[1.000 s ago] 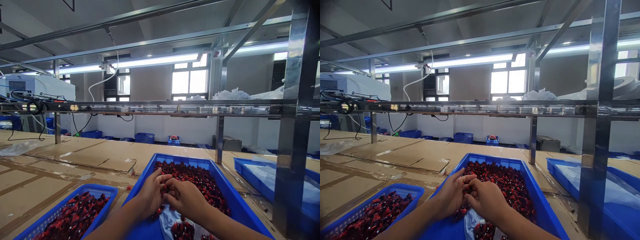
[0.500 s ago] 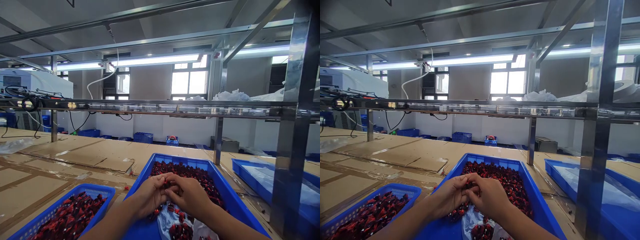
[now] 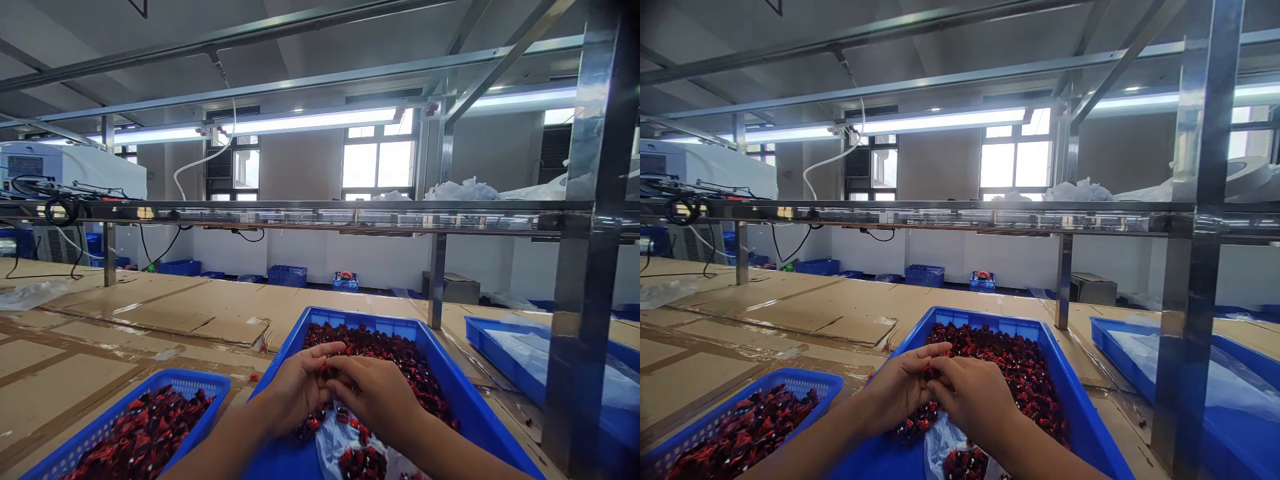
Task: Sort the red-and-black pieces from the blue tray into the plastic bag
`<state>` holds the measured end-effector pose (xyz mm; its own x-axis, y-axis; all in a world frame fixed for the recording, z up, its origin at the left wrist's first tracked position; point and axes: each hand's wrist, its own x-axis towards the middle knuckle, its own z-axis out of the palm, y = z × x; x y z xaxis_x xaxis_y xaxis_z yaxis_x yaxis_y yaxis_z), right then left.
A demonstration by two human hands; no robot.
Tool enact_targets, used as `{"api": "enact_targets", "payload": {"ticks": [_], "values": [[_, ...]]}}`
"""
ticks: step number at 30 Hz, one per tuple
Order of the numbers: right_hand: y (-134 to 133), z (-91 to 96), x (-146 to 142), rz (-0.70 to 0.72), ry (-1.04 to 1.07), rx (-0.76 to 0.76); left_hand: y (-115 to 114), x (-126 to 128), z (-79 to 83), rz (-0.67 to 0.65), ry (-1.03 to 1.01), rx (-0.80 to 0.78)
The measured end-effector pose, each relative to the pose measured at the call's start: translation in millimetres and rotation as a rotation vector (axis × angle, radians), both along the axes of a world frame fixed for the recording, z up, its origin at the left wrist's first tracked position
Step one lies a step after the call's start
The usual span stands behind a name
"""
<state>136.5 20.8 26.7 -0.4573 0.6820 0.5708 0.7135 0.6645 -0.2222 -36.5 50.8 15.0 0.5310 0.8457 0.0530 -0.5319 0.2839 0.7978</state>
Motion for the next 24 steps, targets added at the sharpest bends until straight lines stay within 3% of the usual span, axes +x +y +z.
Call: {"api": "enact_targets", "payload": {"ticks": [8, 11, 14, 18, 24], "values": [[-3, 2.8, 1, -0.016, -0.017, 0.011, -7, 7, 6.5, 0.033, 0.013, -0.030], [0, 5.2, 4, -0.109, 0.114, -0.109, -8, 8, 4.1, 0.033, 0.079, -0.087], [6, 6.9, 9, -0.111, 0.344, -0.183, -7, 9, -1.3, 0.008, 0.162, -0.142], [7, 6.7, 9, -0.050, 0.519, -0.199, -4, 12, -13.1, -0.097, 0.216, -0.228], [-13, -1.3, -9, 0.108, 0.518, -0.352, -8, 24, -26.0, -0.293, 0.300, -0.304]]}}
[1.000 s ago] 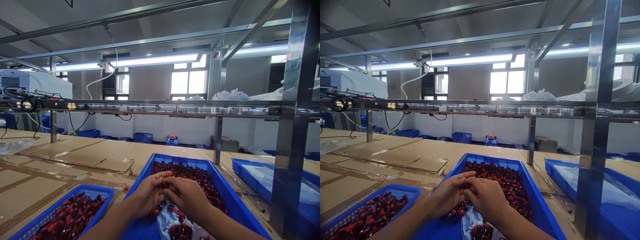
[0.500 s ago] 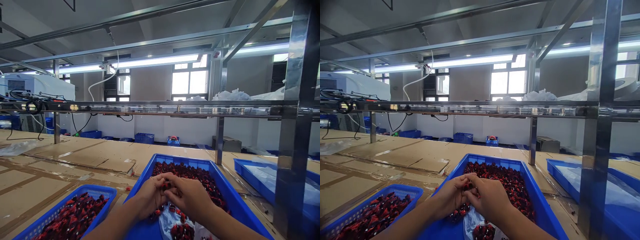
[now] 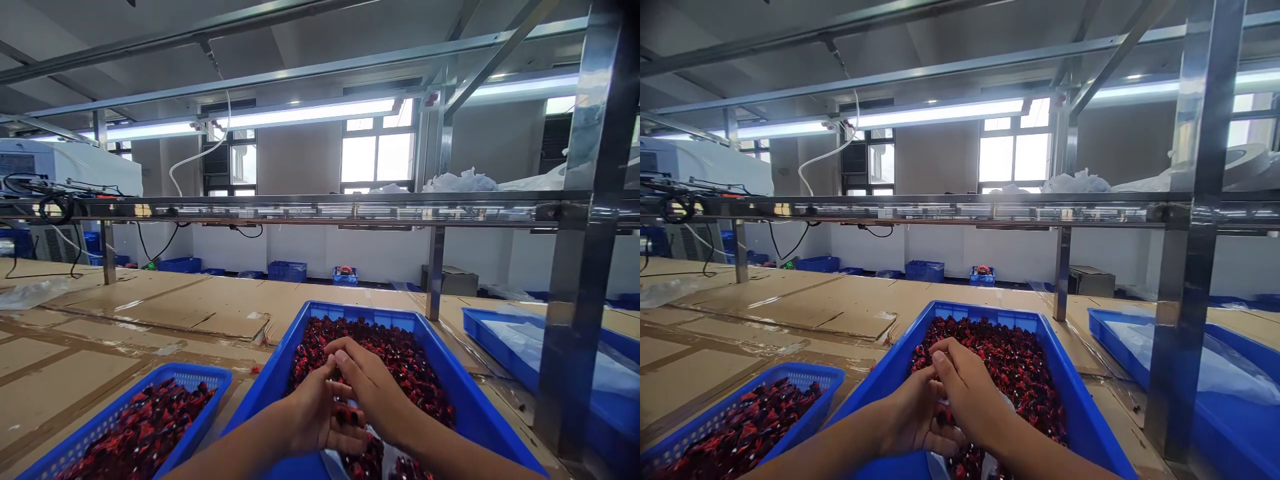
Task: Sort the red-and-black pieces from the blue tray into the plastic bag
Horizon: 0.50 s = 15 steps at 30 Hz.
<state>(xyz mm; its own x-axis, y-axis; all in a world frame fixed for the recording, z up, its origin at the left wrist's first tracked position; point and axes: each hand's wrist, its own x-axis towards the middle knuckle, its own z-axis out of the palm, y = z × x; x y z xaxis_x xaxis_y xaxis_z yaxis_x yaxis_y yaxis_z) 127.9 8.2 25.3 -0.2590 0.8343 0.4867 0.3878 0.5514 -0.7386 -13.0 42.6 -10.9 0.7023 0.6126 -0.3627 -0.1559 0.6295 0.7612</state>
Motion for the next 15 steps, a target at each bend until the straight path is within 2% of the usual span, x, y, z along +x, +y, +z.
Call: {"api": "enact_targets", "payload": {"ticks": [4, 8, 13, 15], "values": [[-4, -3.9, -4, 0.093, -0.018, 0.018, -7, 5, 0.7, -0.037, -0.059, 0.021], [0, -1.7, -1, 0.148, 0.000, 0.007, -6, 4, 4.3, 0.036, -0.025, 0.045], [18, 2.0, 10, -0.013, -0.057, 0.113, 1, -2, 9.5, 0.087, 0.107, 0.005], [30, 1.7, 17, -0.093, -0.170, 0.166, 0, -5, 13.6, 0.090, 0.238, 0.102]]}}
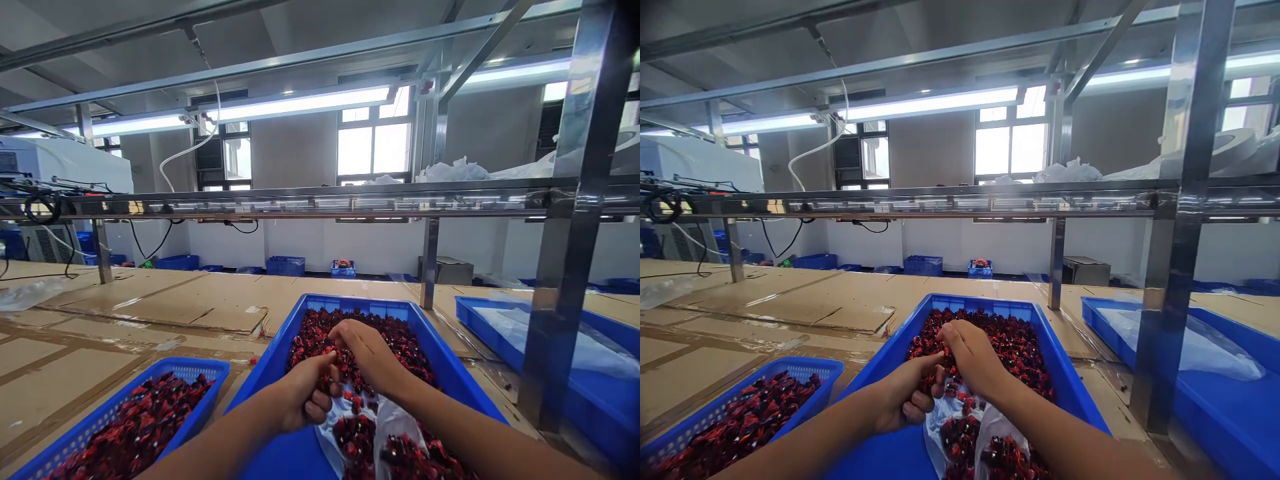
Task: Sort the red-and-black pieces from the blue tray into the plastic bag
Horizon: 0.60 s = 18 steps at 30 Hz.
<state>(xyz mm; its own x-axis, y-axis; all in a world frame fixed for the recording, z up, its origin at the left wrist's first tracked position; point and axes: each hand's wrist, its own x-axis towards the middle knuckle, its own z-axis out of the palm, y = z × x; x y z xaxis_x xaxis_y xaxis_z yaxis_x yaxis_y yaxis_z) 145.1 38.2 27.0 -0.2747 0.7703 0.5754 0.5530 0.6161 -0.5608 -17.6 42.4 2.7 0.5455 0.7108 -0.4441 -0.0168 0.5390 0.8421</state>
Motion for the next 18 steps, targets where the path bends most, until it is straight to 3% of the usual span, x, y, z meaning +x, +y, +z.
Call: {"api": "enact_targets", "payload": {"ticks": [3, 6, 8, 12, 14, 18], "values": [[16, -4.1, 10, -0.070, -0.137, -0.027, -4, -5, 10.9, -0.018, 0.301, 0.241], [18, -11.5, 10, -0.073, -0.230, -0.087, -4, -22, 26.1, -0.013, 0.464, 0.402], [9, -16.3, 4, -0.026, -0.287, -0.127, -4, -43, 35.6, 0.015, 0.540, 0.499], [-29, -26.8, -15, 0.201, -0.412, -0.267, -15, -111, 43.5, 0.211, 0.728, 0.792], [-49, -36.1, -22, 0.326, -0.467, -0.348, -30, -148, 42.2, 0.311, 0.880, 0.739], [-73, -60.9, -33, 0.436, -0.392, -0.628, -63, -206, 43.3, 0.470, 0.939, 0.387]]}}
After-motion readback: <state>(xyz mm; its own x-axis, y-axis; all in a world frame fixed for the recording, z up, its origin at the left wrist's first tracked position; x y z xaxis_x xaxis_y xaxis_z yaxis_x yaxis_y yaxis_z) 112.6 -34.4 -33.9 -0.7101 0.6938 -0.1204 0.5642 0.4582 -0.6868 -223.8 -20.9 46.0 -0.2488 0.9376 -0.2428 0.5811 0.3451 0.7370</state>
